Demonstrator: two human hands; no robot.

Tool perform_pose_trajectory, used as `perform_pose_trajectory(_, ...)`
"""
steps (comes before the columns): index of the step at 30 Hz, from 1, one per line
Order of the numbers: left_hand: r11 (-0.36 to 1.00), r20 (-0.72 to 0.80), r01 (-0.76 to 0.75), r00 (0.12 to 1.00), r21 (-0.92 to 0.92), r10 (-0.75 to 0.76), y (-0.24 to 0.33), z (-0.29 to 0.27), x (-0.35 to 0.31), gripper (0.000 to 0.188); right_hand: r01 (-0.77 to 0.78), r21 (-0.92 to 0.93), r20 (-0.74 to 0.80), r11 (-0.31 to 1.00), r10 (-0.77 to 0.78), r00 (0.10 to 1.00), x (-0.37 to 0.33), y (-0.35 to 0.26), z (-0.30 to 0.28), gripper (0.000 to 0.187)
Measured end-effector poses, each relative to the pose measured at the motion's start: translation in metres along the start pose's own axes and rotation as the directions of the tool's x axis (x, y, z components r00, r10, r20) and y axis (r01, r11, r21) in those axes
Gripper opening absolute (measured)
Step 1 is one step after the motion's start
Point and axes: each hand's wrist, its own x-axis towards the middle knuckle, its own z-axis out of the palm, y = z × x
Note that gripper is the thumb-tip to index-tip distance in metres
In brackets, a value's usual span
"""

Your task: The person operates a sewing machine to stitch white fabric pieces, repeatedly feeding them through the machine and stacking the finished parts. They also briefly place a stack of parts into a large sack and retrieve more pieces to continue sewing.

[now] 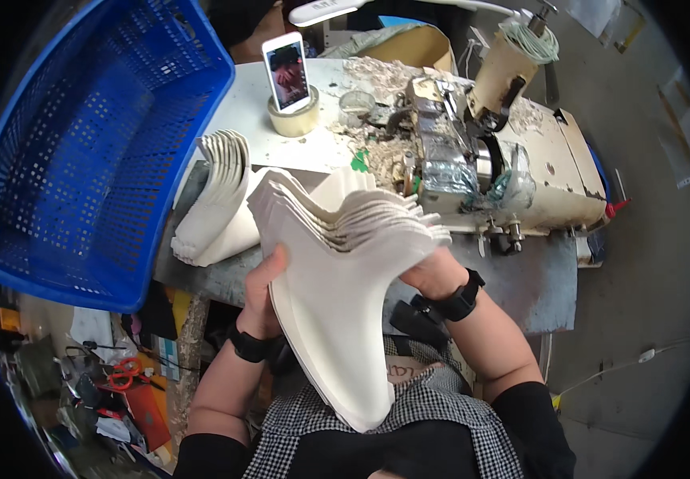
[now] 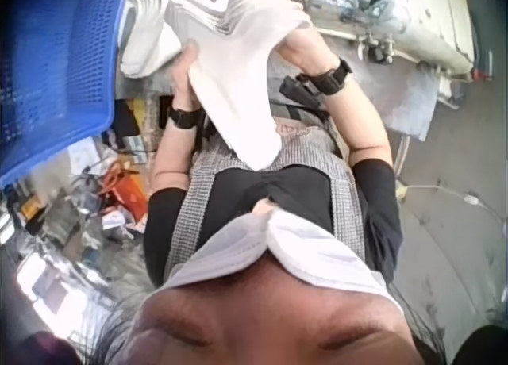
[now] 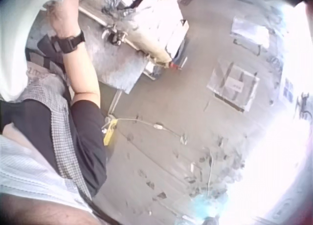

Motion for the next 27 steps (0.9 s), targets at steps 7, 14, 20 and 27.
perform_pose_trajectory(7, 0.973, -0.125, 0.107, 0.989, 0.205, -0.083, 0.034, 0.018, 0.008, 0.057, -0.102, 0.483, 0.208, 0.87, -0.001, 0.978, -0.045, -0.033, -0.016, 0.047)
perform_pose_trajectory(14, 0.685, 0.152, -0.074, 0.987, 0.725, -0.055, 0.041, 0.061, 0.024, 0.046, -0.029, 0.066, 0.072, 0.997, 0.024, 0.997, -0.079, -0.091, 0.032, 0.063)
perform_pose_trajectory(20, 0.428, 0.234, -0.183, 0.97, 0.885, -0.069, 0.042, 0.086, 0.023, 0.06, 0.141, -0.345, 0.034, 0.928, -0.138, 0.99, -0.061, -0.123, 0.039, 0.048)
perform_pose_trajectory(27, 0.355, 0.16, -0.113, 0.981, 0.928, -0.106, 0.005, 0.062, 0.053, 0.059, 0.277, -0.696, 0.53, 0.662, 0.214, 0.82, -0.114, -0.042, 0.076, 0.04)
